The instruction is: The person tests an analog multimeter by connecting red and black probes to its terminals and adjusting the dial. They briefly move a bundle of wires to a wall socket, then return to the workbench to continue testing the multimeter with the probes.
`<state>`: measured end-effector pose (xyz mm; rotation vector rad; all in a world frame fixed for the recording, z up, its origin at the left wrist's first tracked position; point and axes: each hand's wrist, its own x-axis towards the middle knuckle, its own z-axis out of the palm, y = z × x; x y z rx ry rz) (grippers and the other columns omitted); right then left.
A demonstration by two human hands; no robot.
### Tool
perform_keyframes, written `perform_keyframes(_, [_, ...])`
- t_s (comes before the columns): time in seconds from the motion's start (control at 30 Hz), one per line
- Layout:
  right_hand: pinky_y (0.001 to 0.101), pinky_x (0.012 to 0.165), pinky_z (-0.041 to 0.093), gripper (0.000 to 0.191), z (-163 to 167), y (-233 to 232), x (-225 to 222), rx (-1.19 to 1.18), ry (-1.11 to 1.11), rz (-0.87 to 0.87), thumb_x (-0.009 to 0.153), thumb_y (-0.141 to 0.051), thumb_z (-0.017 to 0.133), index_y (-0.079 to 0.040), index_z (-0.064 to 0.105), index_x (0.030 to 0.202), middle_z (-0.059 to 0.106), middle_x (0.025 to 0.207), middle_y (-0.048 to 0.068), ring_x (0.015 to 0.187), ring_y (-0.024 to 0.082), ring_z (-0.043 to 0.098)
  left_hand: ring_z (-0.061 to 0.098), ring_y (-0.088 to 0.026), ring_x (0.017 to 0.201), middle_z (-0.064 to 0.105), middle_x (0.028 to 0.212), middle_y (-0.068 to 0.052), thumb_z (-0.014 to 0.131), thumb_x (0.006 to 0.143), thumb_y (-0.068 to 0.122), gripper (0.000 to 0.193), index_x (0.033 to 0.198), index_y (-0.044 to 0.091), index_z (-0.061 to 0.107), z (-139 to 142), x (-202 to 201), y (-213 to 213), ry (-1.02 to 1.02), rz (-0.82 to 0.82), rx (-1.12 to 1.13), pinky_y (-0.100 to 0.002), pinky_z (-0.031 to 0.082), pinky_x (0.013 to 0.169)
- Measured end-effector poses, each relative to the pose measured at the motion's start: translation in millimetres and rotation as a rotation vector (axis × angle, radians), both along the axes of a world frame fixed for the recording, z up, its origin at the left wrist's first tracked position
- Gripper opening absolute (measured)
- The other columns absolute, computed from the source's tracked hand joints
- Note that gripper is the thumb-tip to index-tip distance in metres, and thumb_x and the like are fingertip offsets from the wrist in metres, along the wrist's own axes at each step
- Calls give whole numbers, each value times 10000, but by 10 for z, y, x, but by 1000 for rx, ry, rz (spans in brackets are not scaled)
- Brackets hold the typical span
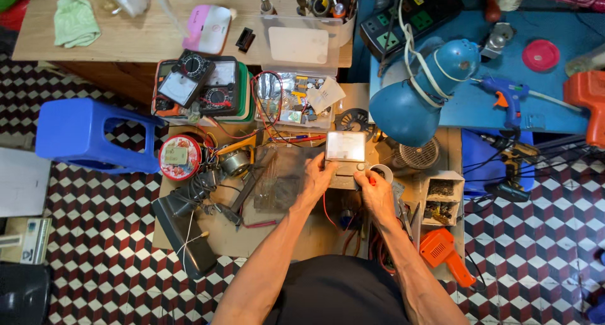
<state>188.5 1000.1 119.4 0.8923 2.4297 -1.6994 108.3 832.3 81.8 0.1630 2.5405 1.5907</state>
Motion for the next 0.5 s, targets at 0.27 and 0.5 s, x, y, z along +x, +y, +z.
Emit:
perform_keyframes(0.27, [332, 691, 464, 490, -210, 31, 33, -61, -97, -108, 911, -416, 711, -29, 739, 1210, 709, 922, 150, 765, 194, 599, 685, -288, 1036, 676, 1212, -217, 709, 853, 408, 707, 1409, 16, 517, -263, 107, -133, -283, 19, 21, -371, 554, 866])
perform_keyframes(0.5, [287, 566, 437, 485, -138, 136, 255, -439, -194, -176, 938, -379, 667, -29, 680, 1274, 700, 986, 28, 639, 140, 560, 647, -231, 1130, 553, 1472, -165, 569, 948, 567, 768, 1525, 78, 435, -115, 149, -329, -668, 53, 479, -366, 535, 936])
